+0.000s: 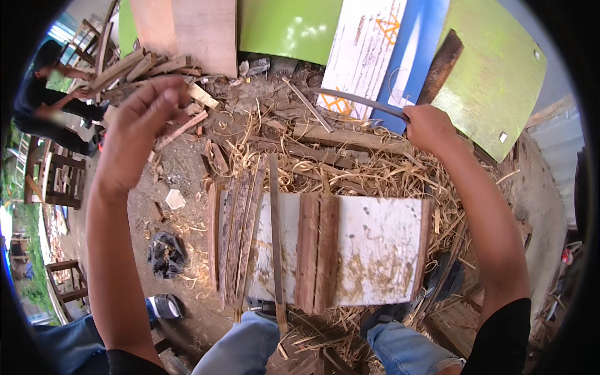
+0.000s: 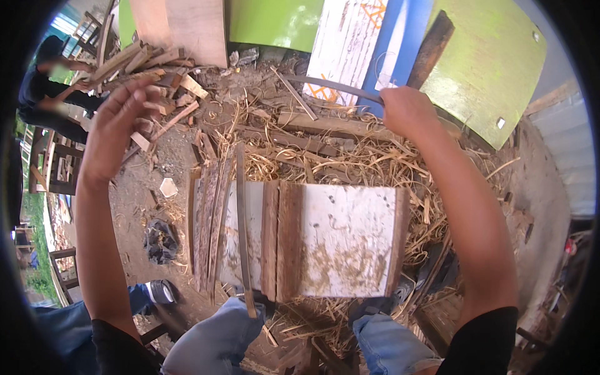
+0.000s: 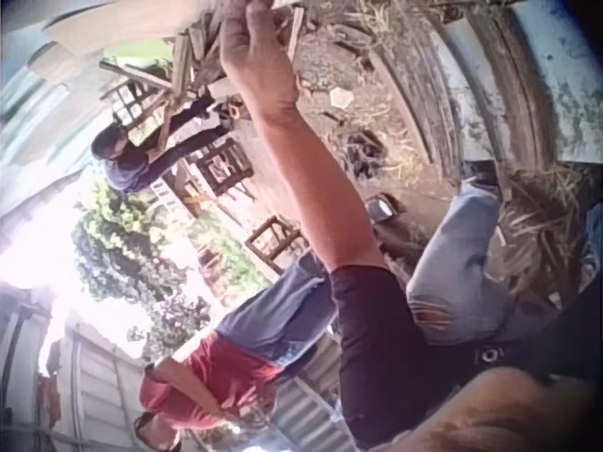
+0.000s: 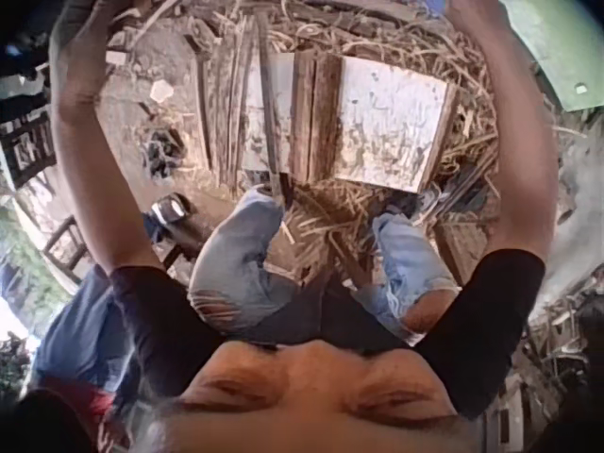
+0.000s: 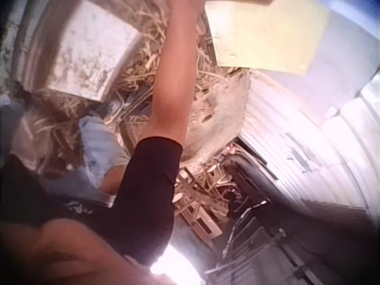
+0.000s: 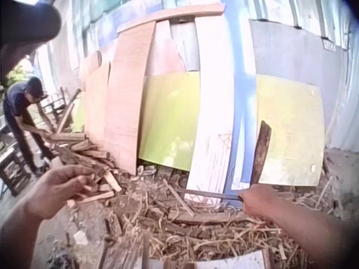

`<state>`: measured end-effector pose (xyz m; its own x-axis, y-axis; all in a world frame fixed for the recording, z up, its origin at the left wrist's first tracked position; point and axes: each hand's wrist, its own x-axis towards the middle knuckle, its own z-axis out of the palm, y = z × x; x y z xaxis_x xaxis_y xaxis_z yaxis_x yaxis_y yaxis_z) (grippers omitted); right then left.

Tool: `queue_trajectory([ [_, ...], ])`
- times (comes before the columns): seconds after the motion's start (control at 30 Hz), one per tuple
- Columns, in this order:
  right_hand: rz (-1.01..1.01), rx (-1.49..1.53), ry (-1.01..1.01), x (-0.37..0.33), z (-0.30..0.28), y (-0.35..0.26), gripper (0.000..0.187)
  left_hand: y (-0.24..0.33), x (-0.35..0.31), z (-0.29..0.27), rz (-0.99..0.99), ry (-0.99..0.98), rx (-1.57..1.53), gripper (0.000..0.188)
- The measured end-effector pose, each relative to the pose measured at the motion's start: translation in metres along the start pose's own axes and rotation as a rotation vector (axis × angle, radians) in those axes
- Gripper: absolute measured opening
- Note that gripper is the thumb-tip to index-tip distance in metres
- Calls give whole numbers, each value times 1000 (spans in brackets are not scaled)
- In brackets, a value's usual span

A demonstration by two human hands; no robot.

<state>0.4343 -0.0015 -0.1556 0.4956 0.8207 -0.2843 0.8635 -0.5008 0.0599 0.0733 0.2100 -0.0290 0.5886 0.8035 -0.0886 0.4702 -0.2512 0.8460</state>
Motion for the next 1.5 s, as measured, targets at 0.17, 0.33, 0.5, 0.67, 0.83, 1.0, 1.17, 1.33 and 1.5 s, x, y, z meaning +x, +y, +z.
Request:
queue_trajectory([
  [0.17, -16, 119, -52, 68, 36, -57, 22, -75, -26, -19, 50, -11, 77, 41],
  [0.33, -18, 159, -187, 121, 78, -100, 26, -141, -105, -38, -394, -62, -123, 41],
  [0.5, 31, 164, -252, 147, 116, -123, 29, -186, -154, -38, -492, 112, -453, 32],
  [0.67, 72, 132, -238, 158, 147, -130, 36, -210, -164, -31, -563, 261, -509, 30],
  [0.83, 18, 83, -220, 162, 135, -126, 37, -215, -163, -30, -567, 312, -563, 31],
  [1.0, 5, 442, -323, 138, 70, -108, 30, -204, -155, -29, -476, 299, -557, 31],
  [1.17, 298, 1033, -379, 59, -28, -73, 16, -135, -135, -24, -341, 188, -359, 26],
  [1.33, 340, 1429, -395, -77, -116, -46, 23, -16, -147, -1, 270, 44, 48, 24],
  [1.5, 253, 1904, -371, -222, -143, -49, 17, 82, -156, 72, 570, 48, 110, 52],
])
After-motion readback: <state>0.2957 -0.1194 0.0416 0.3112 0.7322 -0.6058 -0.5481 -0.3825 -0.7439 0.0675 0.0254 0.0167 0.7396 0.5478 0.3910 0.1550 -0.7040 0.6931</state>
